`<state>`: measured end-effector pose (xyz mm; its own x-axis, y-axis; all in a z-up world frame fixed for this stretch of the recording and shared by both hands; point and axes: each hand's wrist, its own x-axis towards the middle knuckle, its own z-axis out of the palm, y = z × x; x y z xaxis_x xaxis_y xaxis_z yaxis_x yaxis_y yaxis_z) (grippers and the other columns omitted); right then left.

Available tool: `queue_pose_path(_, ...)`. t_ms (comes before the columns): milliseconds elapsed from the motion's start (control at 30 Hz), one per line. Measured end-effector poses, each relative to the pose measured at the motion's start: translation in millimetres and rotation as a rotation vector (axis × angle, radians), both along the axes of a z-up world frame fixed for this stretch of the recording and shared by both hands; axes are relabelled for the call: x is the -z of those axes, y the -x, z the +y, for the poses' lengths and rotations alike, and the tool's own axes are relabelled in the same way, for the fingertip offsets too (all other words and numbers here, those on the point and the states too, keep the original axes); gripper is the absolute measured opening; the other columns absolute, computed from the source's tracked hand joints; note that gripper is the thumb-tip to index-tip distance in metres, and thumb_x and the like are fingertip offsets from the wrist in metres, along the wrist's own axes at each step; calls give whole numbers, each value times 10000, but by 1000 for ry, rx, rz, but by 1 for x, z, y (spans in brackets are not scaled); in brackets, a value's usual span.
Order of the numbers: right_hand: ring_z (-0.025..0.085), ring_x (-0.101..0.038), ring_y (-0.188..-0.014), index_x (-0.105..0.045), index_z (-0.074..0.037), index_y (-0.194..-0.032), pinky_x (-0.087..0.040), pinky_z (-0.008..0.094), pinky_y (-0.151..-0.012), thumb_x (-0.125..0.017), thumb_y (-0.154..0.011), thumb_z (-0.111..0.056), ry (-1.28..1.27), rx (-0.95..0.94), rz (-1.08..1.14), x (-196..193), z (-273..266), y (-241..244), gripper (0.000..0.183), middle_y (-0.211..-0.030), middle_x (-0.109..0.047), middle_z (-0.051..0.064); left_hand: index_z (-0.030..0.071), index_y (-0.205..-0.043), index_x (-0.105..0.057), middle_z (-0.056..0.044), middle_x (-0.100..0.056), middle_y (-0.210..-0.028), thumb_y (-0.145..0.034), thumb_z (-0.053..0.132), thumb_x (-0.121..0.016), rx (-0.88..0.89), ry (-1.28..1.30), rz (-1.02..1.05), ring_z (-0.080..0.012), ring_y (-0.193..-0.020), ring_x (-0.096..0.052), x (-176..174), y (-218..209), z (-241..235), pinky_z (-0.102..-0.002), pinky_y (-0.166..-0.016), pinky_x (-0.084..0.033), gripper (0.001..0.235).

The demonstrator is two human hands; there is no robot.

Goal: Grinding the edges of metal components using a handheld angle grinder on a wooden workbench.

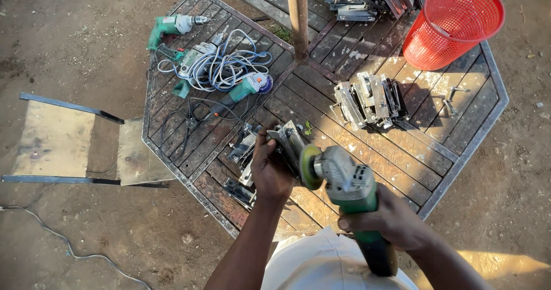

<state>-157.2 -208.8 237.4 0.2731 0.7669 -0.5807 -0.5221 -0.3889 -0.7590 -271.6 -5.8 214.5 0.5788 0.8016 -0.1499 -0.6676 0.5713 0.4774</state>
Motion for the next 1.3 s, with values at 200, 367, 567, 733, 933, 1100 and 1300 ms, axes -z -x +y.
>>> queue_pose_path(200, 142, -570, -796, -784, -67, -1037, -511, 315, -715, -987, -538, -179, 427, 63, -570, -47, 15, 5, 550, -849, -731, 36, 86, -1327, -629, -146, -688, -1122, -925, 142, -575, 83, 124, 69, -343, -972, -677, 1, 6, -2, -466, -862, -566, 409)
queue_pose_path(367, 173, -626, -789, -744, -140, -1117, -515, 338, -717, -951, -582, -224, 507, 74, -635, -68, 26, 10, 580, -895, -777, 38, 97, -1307, -656, -142, -700, -1092, -888, 146, -573, 124, 198, 196, -298, -944, -655, -1, 5, -9, -428, -782, -546, 431)
queue_pose_path(567, 198, -605, -681, -683, -202, -1000, -468, 362, -638, -917, -591, -398, 592, -64, -822, -63, 25, 12, 511, -764, -756, 23, 63, -1311, -637, -77, -684, -886, -901, 73, -557, 193, 123, 130, -235, -792, -649, -1, 6, -14, -369, -670, -533, 418)
queue_pose_path(733, 222, -549, -627, -630, -206, -938, -439, 372, -605, -912, -607, -409, 541, -139, -913, -55, 24, 13, 480, -715, -731, 30, 81, -1271, -662, -106, -694, -997, -887, 78, -549, 191, 187, 238, -244, -848, -633, -1, 5, -12, -372, -705, -520, 400)
queue_pose_path(933, 290, -674, -663, -682, -272, -1037, -501, 402, -643, -875, -574, -416, 532, -216, -958, -52, 24, 15, 521, -762, -768, 65, 38, -1292, -646, -121, -686, -1068, -933, 78, -519, 201, 199, 183, -225, -874, -641, 9, 5, -7, -345, -747, -530, 383)
queue_pose_path(1100, 397, -579, -657, -587, -248, -906, -448, 449, -612, -812, -584, -410, 549, -299, -1015, -38, 13, 19, 425, -686, -707, 70, 95, -1169, -650, -196, -709, -1017, -936, 218, -548, 169, 398, 228, -354, -868, -667, 14, 4, 2, -527, -864, -536, 283)
queue_pose_path(1300, 391, -688, -776, -635, -270, -1026, -471, 457, -673, -848, -575, -489, 683, -385, -988, -36, -4, 17, 544, -805, -777, 71, 132, -1051, -673, -98, -700, -980, -868, 205, -599, 49, 280, 254, -275, -901, -625, 31, 17, 25, -473, -876, -495, 211)
